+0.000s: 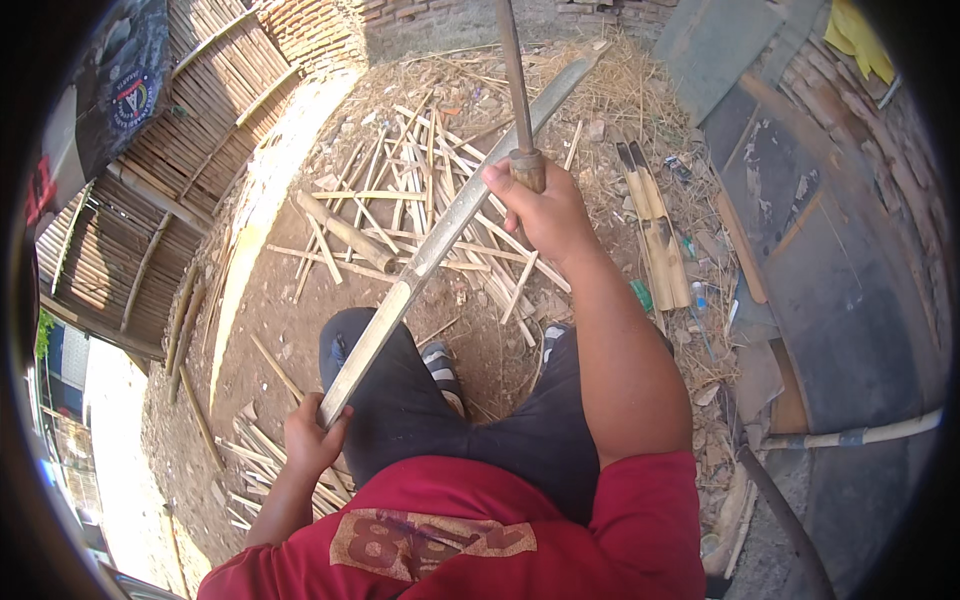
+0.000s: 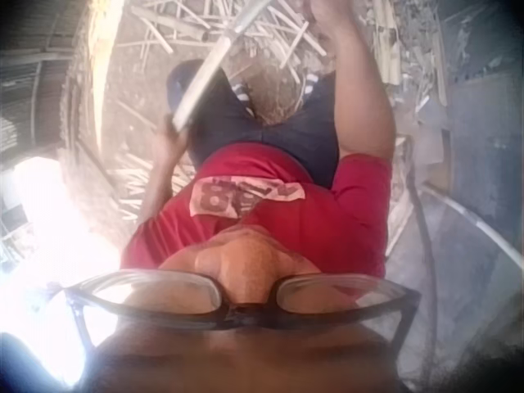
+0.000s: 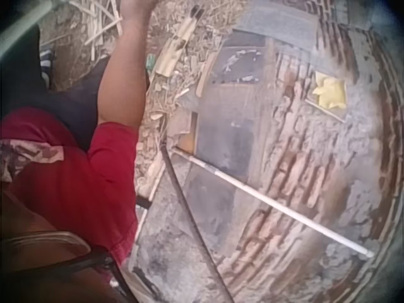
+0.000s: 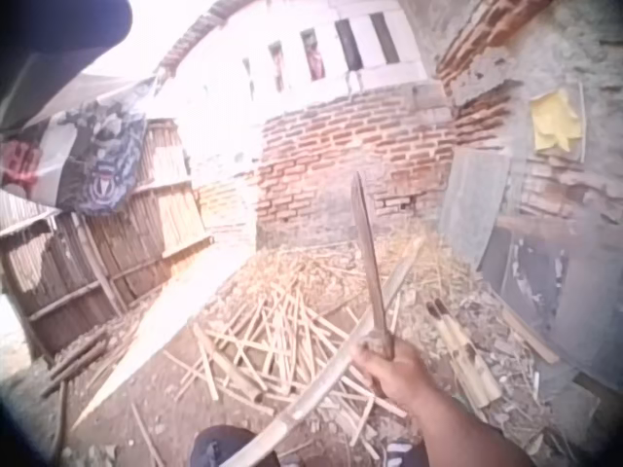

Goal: The person shaves a strip of bamboo using a machete, holding the wood against their leg while drawing the blade along its length to remove thin layers. They pick up and move other bamboo strips from a pile on the dirt ground.

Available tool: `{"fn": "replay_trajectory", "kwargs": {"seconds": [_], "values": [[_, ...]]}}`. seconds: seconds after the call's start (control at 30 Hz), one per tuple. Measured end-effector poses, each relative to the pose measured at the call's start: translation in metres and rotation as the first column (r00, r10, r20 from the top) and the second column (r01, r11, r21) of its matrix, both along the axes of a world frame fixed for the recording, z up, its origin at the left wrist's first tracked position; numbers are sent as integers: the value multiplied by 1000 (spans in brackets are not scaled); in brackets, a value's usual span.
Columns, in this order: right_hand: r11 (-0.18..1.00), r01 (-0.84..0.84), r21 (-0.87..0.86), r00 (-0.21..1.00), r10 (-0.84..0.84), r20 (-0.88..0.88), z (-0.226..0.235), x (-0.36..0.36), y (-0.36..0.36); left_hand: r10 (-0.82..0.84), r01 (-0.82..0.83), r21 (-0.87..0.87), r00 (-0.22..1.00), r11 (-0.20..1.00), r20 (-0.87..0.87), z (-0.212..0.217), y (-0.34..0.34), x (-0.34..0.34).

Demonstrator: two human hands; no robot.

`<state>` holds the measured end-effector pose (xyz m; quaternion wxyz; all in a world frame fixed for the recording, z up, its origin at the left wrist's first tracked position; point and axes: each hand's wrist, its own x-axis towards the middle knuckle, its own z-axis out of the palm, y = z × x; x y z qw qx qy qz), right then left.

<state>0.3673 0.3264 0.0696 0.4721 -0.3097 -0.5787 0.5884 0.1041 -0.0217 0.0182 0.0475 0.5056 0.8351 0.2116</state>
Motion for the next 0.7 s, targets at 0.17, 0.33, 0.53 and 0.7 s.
{"fn": "replay_trajectory", "kwargs": {"seconds": [0.17, 0.33, 0.53, 0.7], "values": [[906, 90, 415, 889, -261, 377, 0, 21, 12, 25, -20, -58, 995, 998, 96, 3, 0, -7], [786, -302, 539, 684, -215, 697, 7, 11, -10, 35, -27, -59, 989, 998, 143, 3, 5, -8], [775, -446, 447, 607, -105, 788, -7, -1, 1, 10, 2, -102, 994, 995, 112, 1, -1, -19], [892, -29, 451, 744, -282, 606, -29, 12, 35, 8, 7, -76, 979, 997, 202, -2, -9, -17]]}}
